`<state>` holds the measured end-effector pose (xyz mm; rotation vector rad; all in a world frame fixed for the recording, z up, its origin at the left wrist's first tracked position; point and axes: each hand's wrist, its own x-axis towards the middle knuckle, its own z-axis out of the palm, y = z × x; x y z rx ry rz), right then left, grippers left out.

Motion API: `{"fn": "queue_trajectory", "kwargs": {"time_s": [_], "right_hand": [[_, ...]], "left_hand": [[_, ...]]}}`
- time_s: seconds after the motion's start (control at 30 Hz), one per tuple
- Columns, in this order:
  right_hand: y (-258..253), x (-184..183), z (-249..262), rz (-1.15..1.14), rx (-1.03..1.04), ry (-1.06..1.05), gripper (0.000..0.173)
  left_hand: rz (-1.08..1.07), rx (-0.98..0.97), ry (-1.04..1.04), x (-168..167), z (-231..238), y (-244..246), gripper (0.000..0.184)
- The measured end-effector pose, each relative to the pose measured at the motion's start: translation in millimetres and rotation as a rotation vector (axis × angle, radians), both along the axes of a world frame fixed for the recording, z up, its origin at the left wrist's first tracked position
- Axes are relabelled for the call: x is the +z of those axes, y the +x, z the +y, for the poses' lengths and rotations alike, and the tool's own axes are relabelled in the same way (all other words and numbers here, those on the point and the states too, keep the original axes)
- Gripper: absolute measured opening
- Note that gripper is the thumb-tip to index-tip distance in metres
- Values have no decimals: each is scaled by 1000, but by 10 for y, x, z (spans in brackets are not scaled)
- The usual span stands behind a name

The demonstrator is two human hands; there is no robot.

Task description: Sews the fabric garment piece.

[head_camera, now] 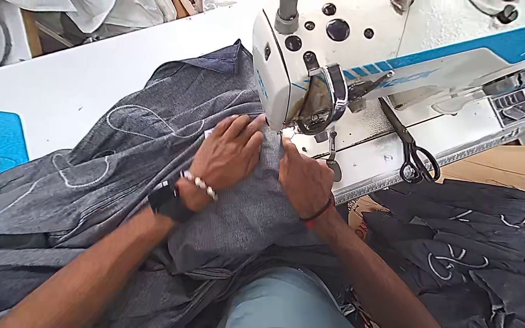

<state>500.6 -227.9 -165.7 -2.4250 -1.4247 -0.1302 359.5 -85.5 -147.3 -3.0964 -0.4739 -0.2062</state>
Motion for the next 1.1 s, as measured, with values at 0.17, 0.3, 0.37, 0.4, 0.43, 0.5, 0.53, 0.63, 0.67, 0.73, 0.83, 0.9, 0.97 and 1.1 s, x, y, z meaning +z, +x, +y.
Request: {"fn": "queue_trajectory", "kwargs": {"time_s": [0.17, 0.3, 0.37, 0.4, 0.43, 0.5, 0.53, 0.63, 0.67, 0.73, 0.83, 0.9, 0.97, 1.1], "right_hand": [[50, -152, -353, -5, 68, 73, 40], [-97, -159, -435, 19, 50, 10, 57], [-206, -165, -414, 10, 20, -31, 72], [-248, -169, -406, 9, 7, -46, 77], [-282, -170, -401, 12, -1, -59, 81], [-294, -162, -377, 13, -6, -74, 88], [-292, -162, -384, 9, -6, -77, 89], [-270, -162, -416, -5, 24, -62, 87], [-244, -132, -423, 23, 46, -39, 82], [-99, -42, -472, 123, 81, 91, 54], [415, 89, -563, 206, 80, 219, 23], [770, 140, -595, 196, 52, 179, 27], [981, 136, -534, 194, 58, 120, 33], [852, 48, -303, 168, 205, 107, 26]], "left_hand": [[55, 381, -186, -183, -725, -480, 80], [70, 162, -171, -224, -108, -718, 90], [131, -5, -126, -184, 331, -753, 96], [164, -61, -102, -153, 501, -747, 100], [219, -69, -95, -78, 577, -716, 103], [377, 1, -126, 251, 482, -498, 106], [401, 44, -178, 427, 330, -346, 98], [37, 134, -321, 566, -96, 38, 37], [-130, 170, -365, 485, -193, 135, 28], [-277, 180, -353, 162, -257, 256, 24], [-271, 92, -226, -215, -221, 220, 32], [-244, 31, -221, -260, -204, 158, 36], [-236, -1, -228, -251, -171, 116, 39], [-214, -43, -243, -243, -104, 85, 41]]}}
